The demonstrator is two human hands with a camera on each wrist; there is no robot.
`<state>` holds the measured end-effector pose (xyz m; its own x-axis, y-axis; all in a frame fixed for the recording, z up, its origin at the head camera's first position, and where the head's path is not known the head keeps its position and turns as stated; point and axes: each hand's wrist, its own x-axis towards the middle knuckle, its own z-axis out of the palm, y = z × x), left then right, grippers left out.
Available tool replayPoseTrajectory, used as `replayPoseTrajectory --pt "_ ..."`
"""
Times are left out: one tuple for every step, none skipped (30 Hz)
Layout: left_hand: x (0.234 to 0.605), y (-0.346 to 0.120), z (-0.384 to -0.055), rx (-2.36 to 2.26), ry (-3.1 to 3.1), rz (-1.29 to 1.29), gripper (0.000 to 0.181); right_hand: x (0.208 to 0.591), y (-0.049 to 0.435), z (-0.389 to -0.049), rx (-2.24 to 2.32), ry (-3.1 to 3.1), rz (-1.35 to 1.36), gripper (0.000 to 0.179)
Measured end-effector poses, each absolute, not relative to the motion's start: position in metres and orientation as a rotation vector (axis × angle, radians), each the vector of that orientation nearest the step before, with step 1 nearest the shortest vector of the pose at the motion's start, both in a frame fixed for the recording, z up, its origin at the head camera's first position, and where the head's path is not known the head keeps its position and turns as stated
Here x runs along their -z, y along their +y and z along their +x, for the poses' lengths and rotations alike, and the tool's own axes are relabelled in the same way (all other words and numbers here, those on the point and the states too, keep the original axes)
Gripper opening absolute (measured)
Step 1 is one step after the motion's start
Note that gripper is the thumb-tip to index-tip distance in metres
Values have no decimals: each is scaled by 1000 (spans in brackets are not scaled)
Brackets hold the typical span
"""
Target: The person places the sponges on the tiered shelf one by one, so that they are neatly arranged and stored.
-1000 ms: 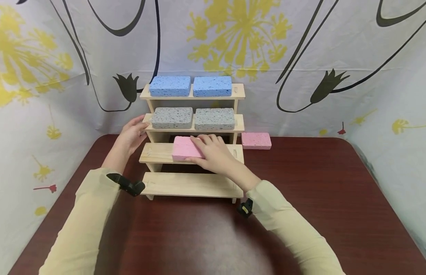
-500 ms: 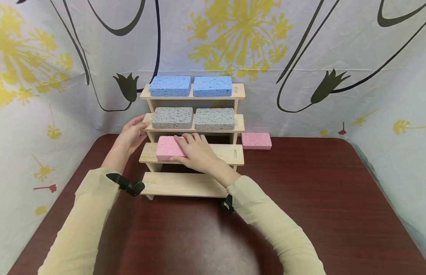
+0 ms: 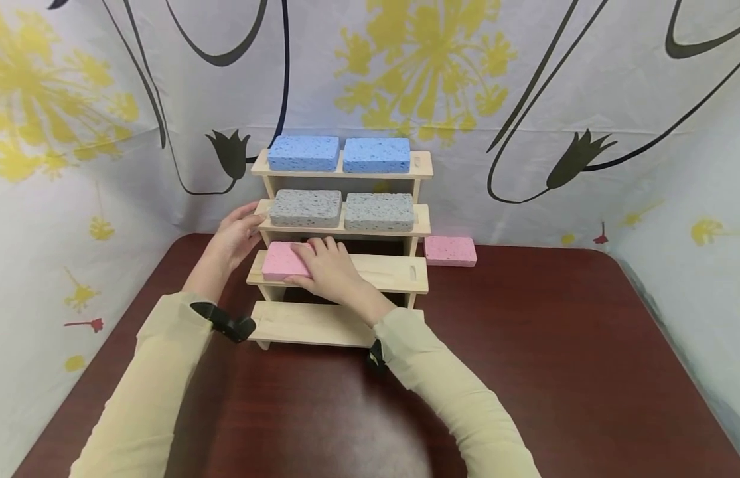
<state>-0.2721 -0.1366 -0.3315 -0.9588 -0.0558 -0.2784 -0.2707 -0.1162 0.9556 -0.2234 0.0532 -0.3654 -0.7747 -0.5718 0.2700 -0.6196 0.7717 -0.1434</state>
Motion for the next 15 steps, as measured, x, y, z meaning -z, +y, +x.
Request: replayPoseTrajectory --pt "332 -136 -272 -2214 1982 -368 56 366 54 -223 -349 -2752 943 65" --pt "332 -136 -273 -2214 1984 -367 57 366 55 -223 -371 -2749 953 65" --pt "332 -136 -273 -2217 1982 -367 57 367 55 -224 -381 -2749 964 65" --pt "332 -135 -273 -2223 1979 -367 57 367 56 -225 -393 -2750 975 66" --pt "331 -135 -273 -2232 1972 -366 57 367 57 -226 -404 -2750 985 66" --pt "332 -135 -273 -2240 1965 -364 57 367 57 -226 -415 -2752 992 66" --pt "332 -134 -273 -2241 1966 -363 57 368 58 -227 -427 -2754 995 66" --pt "332 -134 -273 -2238 1969 -362 57 368 58 -227 -434 -2758 995 66" --pt "332 -134 -273 -2238 1970 -361 57 368 58 -227 -436 -2763 994 66" --pt "333 -134 -273 -2233 1975 -360 57 368 58 -227 -444 -2766 996 67" --pt "333 -134 -273 -2228 1980 -361 57 368 59 -227 -449 -2770 997 67" --pt "333 -135 -273 -2224 1985 -362 57 368 59 -227 -452 -2775 997 67" --pt "333 -135 -273 -2217 1990 -365 57 369 59 -227 -455 -2781 998 67" --pt "333 -135 -273 -2213 1994 -366 57 369 59 -226 -455 -2785 998 67" --pt "333 -135 -273 -2211 1992 -366 57 368 59 -226 -453 -2794 996 67"
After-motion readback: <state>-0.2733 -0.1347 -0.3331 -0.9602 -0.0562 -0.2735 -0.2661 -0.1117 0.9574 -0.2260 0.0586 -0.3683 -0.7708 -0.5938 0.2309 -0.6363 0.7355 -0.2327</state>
